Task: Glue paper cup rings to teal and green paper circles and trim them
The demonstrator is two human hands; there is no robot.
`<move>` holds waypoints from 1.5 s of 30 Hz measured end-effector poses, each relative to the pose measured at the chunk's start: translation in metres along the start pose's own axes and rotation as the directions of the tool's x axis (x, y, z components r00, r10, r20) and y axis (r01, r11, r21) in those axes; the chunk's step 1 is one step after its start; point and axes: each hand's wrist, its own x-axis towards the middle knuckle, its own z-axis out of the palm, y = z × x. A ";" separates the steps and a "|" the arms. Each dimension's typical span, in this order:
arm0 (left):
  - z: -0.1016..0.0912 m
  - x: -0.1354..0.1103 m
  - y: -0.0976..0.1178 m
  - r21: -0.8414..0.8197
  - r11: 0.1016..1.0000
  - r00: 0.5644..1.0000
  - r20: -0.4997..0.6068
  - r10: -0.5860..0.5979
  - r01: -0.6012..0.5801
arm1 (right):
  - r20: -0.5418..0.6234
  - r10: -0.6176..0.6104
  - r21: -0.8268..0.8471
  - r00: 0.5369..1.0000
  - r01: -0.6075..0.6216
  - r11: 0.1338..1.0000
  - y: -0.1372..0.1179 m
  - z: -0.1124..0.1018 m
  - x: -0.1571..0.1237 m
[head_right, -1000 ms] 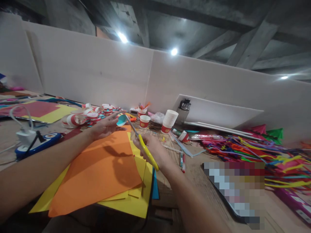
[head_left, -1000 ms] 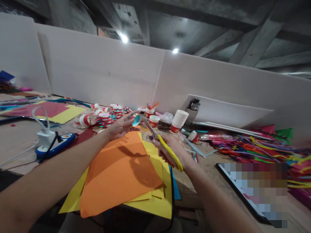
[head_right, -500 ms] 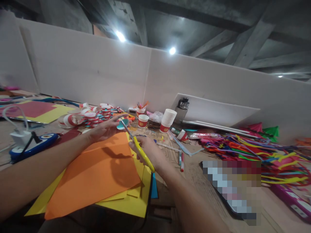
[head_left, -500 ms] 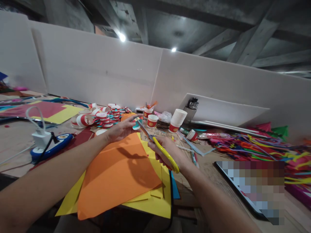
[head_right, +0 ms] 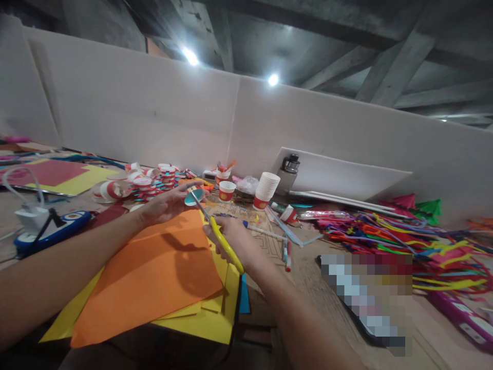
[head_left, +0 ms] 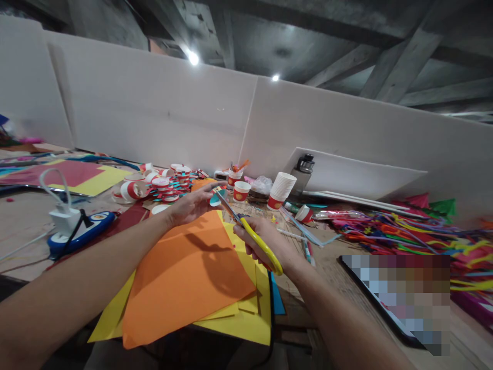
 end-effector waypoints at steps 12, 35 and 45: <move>-0.004 0.000 -0.001 0.037 0.999 0.999 0.038 0.007 -0.009 | 0.018 0.031 0.008 0.999 -0.031 0.999 -0.004 0.000 -0.001; -0.004 0.000 0.000 0.133 0.991 0.999 0.031 -0.010 0.006 | -0.010 -0.079 -0.095 0.997 0.078 0.992 0.000 0.000 0.001; -0.004 0.001 -0.001 0.127 0.992 0.999 0.032 -0.010 0.005 | -0.031 -0.065 -0.100 0.997 0.062 0.993 -0.006 0.000 0.000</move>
